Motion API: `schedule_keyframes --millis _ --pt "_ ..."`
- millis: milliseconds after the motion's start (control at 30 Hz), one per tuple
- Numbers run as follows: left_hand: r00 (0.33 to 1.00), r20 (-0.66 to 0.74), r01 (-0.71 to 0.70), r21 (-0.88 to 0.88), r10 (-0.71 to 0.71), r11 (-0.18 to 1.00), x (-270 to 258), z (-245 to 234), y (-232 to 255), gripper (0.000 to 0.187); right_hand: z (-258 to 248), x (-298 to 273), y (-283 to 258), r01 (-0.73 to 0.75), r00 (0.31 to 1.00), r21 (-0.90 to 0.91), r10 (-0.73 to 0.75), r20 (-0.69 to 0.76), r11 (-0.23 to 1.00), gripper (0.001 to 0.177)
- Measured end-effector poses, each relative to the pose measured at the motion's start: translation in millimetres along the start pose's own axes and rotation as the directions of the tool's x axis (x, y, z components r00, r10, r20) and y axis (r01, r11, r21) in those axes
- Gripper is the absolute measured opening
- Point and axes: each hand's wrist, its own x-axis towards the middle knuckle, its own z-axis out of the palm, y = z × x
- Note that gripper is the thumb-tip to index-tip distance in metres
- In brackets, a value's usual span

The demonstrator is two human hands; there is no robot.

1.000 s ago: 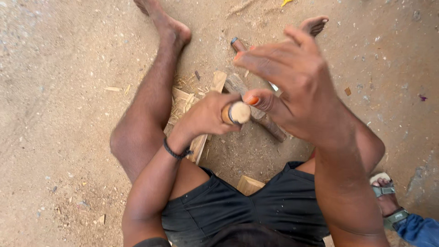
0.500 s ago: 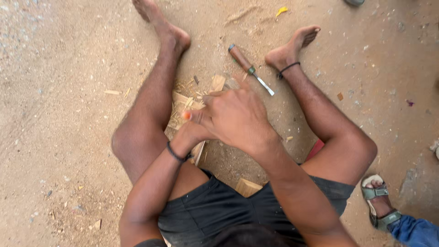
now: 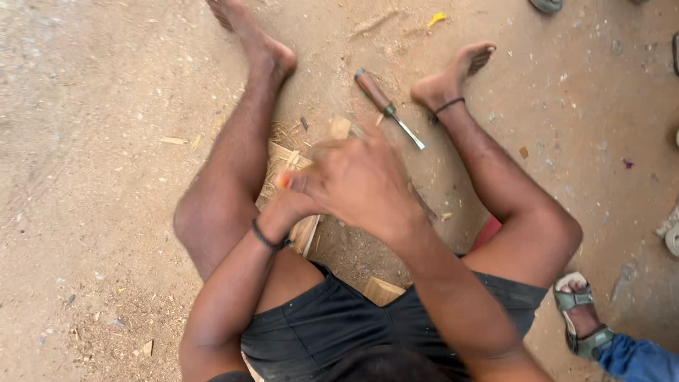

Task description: The person shapes a wooden cylinder and a flat wooden piece by striking a chisel with a mallet and using a smaller handheld blade to carve and refine the wood surfaces while sitting on the ground.

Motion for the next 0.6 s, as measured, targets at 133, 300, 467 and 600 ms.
schedule_keyframes --millis 133,300,467,600 --pt "0.992 -0.117 -0.04 -0.025 0.037 0.999 -12.1 -4.5 -0.1 0.047 20.7 2.7 5.4 0.259 0.931 0.094 -0.222 -0.291 0.961 0.075" --pt "0.995 -0.059 0.087 0.1 -0.081 0.991 -17.5 -6.1 8.2 0.046 -71.1 -42.4 11.7 0.393 0.858 0.172 -0.293 -0.422 0.903 0.075" --pt "0.999 -0.022 -0.042 0.097 0.045 0.994 -2.8 -9.4 -4.3 0.04 -68.2 -29.3 4.1 0.461 0.816 0.321 -0.254 -0.519 0.827 0.072" --pt "0.975 -0.207 -0.079 0.047 0.087 0.996 -20.3 4.9 -11.8 0.037 23.3 28.4 -14.8 0.066 0.993 -0.045 -0.061 0.102 0.997 0.071"
